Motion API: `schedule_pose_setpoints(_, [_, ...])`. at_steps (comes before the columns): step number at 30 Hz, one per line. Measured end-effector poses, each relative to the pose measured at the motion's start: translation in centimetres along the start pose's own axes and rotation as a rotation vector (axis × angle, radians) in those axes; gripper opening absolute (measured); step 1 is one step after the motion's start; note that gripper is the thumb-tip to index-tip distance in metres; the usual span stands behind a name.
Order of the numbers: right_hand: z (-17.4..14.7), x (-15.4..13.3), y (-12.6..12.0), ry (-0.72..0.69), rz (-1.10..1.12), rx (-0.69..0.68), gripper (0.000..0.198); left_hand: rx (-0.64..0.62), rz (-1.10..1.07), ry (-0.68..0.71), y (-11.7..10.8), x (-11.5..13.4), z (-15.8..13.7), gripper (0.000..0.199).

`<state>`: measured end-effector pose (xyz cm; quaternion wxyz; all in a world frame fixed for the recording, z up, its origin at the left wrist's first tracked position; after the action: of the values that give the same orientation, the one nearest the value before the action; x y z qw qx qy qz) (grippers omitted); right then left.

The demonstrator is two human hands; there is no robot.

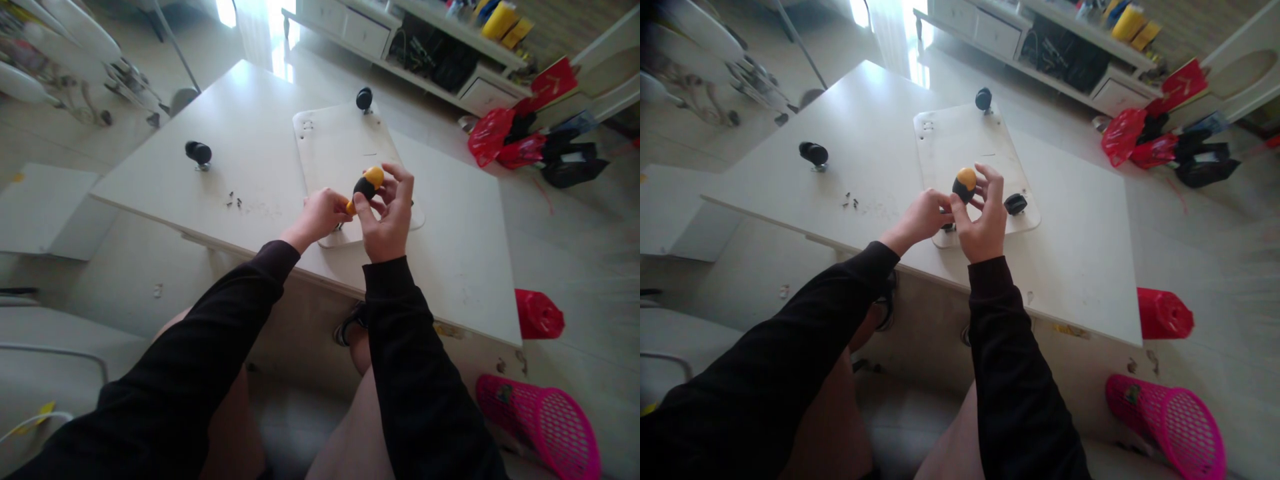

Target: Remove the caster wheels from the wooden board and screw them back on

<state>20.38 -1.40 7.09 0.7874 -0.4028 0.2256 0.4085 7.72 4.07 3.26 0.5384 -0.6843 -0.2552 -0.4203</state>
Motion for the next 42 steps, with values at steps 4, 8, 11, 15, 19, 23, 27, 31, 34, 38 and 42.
schedule_pose_setpoints(4, [0.1,0.6,0.5,-0.031,-0.043,0.022,0.07,0.052,0.051,-0.044,0.1,0.0,0.1,0.002])
schedule_pose_setpoints(8, [0.2,1.5,0.8,0.016,-0.001,0.068,0.072,0.05,0.066,-0.017,0.3,0.0,0.2,0.008])
schedule_pose_setpoints(11, [0.3,1.6,0.8,0.035,0.018,0.065,0.067,0.029,0.061,-0.015,0.2,-0.2,0.3,0.008])
schedule_pose_setpoints(15, [0.5,1.2,0.6,0.02,0.034,0.053,0.063,0.031,0.037,-0.04,0.0,-0.3,0.4,0.004])
schedule_pose_setpoints(19, [0.4,1.3,0.8,0.036,0.081,0.047,0.058,0.066,0.054,-0.055,-0.1,-0.4,0.3,0.006])
schedule_pose_setpoints(23, [0.3,1.7,1.0,-0.016,0.041,0.065,0.051,0.035,0.026,-0.014,-0.1,-0.4,0.3,0.007])
schedule_pose_setpoints(27, [0.3,1.8,0.8,-0.007,0.036,0.089,0.049,0.0,-0.017,0.001,-0.1,-0.3,0.4,0.007])
schedule_pose_setpoints(31, [0.4,1.4,0.6,0.021,0.032,0.083,0.051,0.047,0.002,-0.022,0.1,-0.3,0.4,0.006])
schedule_pose_setpoints(34, [0.4,1.4,0.4,0.025,0.028,0.1,0.052,0.044,0.011,-0.004,0.4,-0.3,0.3,0.008])
schedule_pose_setpoints(38, [0.3,2.2,0.4,0.022,0.053,0.104,0.06,0.012,0.032,-0.013,0.7,-0.4,0.4,0.004])
schedule_pose_setpoints(42, [0.3,2.6,0.7,0.006,0.064,0.064,0.074,0.03,0.051,-0.033,0.6,-0.5,0.5,0.006])
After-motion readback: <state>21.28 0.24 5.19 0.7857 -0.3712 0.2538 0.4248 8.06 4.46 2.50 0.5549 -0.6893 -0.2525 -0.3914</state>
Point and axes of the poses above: each hand's wrist, its own z-axis towards the middle knuckle, its own y-axis out of the palm, x = y × z, the point moved 5 cm from there along z, towards the middle knuckle, and after that the axes turned 4 degrees about -y, right-handed, at the moved point
